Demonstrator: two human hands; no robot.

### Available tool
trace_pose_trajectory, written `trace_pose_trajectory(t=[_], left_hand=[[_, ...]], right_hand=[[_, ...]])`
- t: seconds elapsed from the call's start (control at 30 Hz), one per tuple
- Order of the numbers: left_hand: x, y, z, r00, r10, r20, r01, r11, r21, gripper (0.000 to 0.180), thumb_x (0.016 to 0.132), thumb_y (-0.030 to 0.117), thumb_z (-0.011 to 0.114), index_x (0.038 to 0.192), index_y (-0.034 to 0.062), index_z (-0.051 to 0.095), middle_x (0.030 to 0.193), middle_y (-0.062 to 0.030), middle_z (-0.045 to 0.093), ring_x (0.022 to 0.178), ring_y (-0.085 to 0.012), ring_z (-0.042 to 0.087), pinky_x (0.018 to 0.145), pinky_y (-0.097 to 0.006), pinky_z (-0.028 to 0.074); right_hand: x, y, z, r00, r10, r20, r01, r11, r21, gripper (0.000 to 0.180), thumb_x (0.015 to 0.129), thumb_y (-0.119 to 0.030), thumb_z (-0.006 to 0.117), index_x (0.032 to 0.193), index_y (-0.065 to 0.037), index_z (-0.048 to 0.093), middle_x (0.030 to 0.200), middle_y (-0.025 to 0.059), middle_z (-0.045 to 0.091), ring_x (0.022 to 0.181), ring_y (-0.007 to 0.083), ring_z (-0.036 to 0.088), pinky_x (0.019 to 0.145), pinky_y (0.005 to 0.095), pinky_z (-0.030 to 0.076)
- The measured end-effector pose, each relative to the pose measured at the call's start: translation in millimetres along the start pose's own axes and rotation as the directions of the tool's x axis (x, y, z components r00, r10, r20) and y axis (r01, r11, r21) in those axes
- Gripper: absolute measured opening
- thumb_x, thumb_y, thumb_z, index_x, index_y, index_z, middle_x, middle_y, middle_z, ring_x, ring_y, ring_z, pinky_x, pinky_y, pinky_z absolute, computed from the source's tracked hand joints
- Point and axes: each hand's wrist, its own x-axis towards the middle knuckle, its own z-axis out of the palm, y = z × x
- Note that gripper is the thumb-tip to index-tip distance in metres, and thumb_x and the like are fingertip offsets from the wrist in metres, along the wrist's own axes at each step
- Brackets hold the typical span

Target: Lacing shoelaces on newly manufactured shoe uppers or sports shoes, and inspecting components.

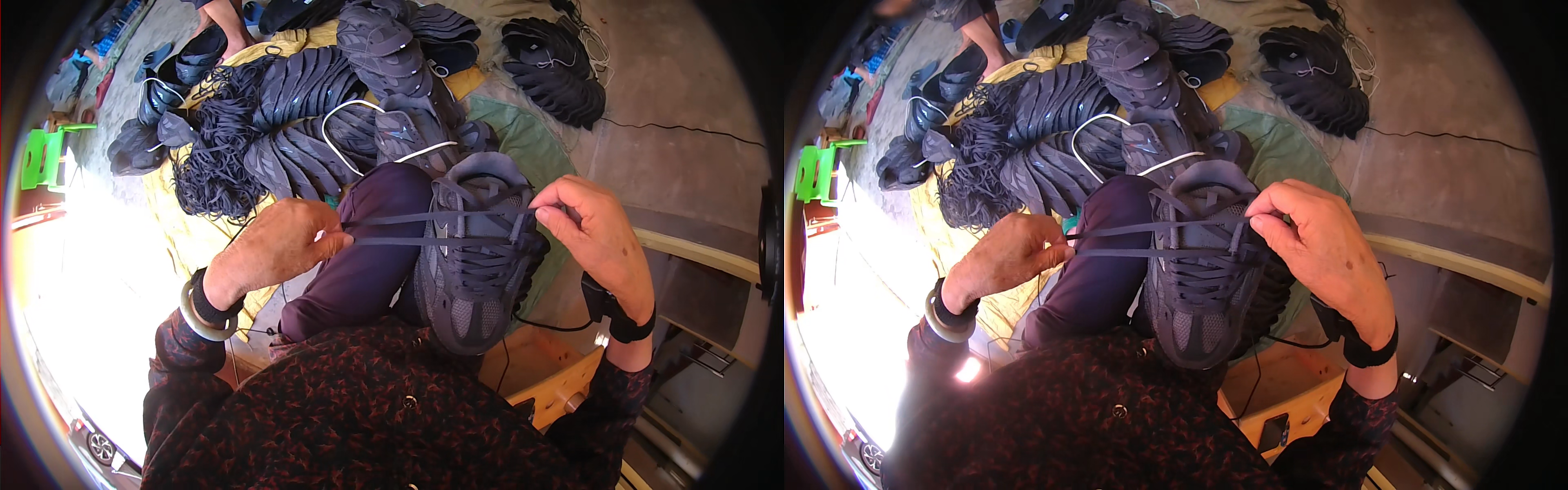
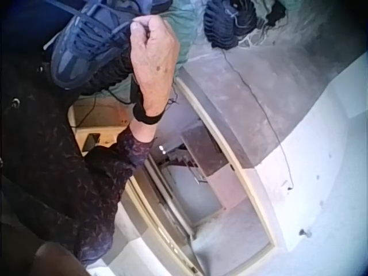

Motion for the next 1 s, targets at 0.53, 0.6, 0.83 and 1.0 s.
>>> trace_pose_trajectory(t=[0.53, 0.6, 0.83, 1.0], left_hand=[[57.2, 66.3, 35.6, 0.988, 0.135, -0.074, -0.150, 0.740, -0.655, 0.016, 0.096, 0.008, 0.071, 0.110, 0.0018, 0.066, 0.081, 0.0008, 0.063, 0.070, -0.0046, 0.056, 0.064, -0.025, 0.048], [56.6, 59.3, 38.8, 0.986, 0.143, -0.090, -0.167, 0.747, -0.644, 0.013, 0.097, 0.008, 0.070, 0.108, 0.0011, 0.067, 0.082, 0.0011, 0.065, 0.073, -0.0041, 0.057, 0.066, -0.024, 0.049], [57.0, 40.9, 46.0, 0.997, 0.040, -0.068, -0.074, 0.769, -0.635, 0.011, 0.099, 0.011, 0.069, 0.102, 0.0005, 0.068, 0.085, 0.0007, 0.068, 0.079, -0.0024, 0.058, 0.070, -0.023, 0.049], [60.2, 39.5, 47.7, 0.999, 0.006, -0.038, -0.030, 0.720, -0.693, 0.011, 0.098, 0.012, 0.070, 0.102, 0.0017, 0.071, 0.083, 0.0011, 0.068, 0.075, -0.0022, 0.059, 0.062, -0.021, 0.049]], right_hand=[[16.2, -16.3, 48.2, 0.973, -0.224, 0.049, 0.225, 0.974, -0.005, 0.011, 0.093, -0.015, 0.066, 0.094, -0.004, 0.064, 0.086, 0.0128, 0.065, 0.077, 0.0352, 0.064, 0.067, 0.0421, 0.049], [13.9, -15.4, 48.4, 0.974, -0.223, 0.035, 0.223, 0.975, -0.008, 0.010, 0.091, -0.013, 0.067, 0.094, -0.004, 0.064, 0.087, 0.0124, 0.064, 0.078, 0.0348, 0.064, 0.067, 0.0424, 0.049], [8.7, -7.8, 55.5, 0.961, -0.268, -0.067, 0.255, 0.954, -0.155, 0.009, 0.087, -0.008, 0.072, 0.094, -0.006, 0.066, 0.091, 0.0093, 0.062, 0.079, 0.0324, 0.065, 0.069, 0.0425, 0.051], [9.3, -6.0, 63.9, 0.950, -0.292, -0.113, 0.274, 0.949, -0.156, 0.009, 0.085, -0.007, 0.073, 0.093, -0.006, 0.068, 0.089, 0.0068, 0.063, 0.075, 0.0302, 0.066, 0.065, 0.0404, 0.052]])
